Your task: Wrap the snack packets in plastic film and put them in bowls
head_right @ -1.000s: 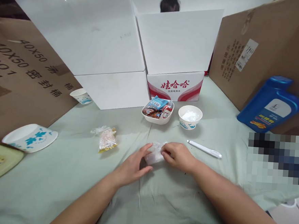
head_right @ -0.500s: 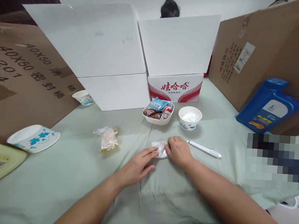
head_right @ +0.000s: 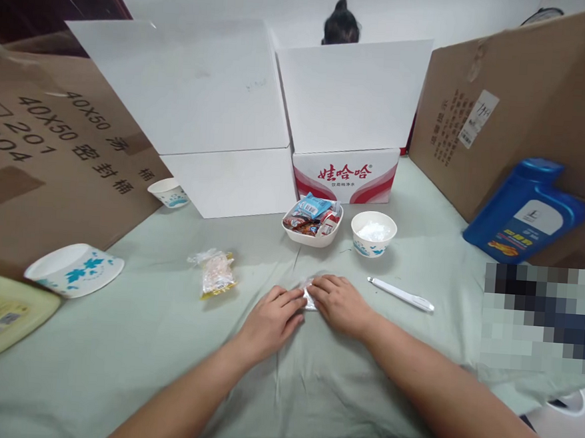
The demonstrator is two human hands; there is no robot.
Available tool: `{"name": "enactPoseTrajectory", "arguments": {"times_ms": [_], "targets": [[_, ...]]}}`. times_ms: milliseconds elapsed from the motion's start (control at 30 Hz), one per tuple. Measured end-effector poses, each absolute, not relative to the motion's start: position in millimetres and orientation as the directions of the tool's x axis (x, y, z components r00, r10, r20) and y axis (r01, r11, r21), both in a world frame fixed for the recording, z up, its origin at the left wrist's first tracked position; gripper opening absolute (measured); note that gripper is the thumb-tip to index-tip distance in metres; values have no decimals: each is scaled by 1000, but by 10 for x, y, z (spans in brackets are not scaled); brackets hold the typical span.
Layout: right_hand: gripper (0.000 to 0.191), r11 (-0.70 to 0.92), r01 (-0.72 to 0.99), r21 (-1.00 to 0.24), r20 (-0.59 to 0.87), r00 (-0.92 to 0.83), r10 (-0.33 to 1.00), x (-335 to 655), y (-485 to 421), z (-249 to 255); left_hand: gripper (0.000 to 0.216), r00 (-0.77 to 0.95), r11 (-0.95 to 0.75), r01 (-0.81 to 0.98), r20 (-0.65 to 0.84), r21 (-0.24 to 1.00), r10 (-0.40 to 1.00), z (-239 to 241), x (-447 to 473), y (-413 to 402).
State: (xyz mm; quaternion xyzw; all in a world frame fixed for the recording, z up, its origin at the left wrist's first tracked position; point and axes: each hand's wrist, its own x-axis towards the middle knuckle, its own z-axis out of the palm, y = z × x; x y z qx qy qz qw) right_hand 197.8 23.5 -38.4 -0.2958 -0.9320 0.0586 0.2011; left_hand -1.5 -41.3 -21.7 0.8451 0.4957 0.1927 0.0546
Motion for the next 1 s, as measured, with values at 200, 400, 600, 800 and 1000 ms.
{"name": "enactPoseTrajectory", "arguments": {"times_ms": [200, 400, 600, 800, 1000], "targets": [[37, 808, 550, -212, 291, -754, 589, 1996, 233, -358, 13, 390, -490, 813, 331, 314, 859, -222, -22, -334], [24, 840, 514, -173, 351, -765, 540, 1968, 209, -394, 2, 348, -518, 761, 429, 390, 834, -275, -129, -256], [33, 716, 691, -94, 519, -580, 628, 2333, 555, 108, 4, 333, -471, 790, 369, 393, 868, -271, -172, -224], [52, 221, 974, 48, 129, -226, 966, 2538, 1133, 499, 7, 369, -484, 790, 339, 375, 865, -229, -163, -248], [70, 252, 964, 82, -79, -246, 966, 2480, 1320, 376, 13, 387, -478, 805, 300, 352, 872, -244, -183, -241]]}}
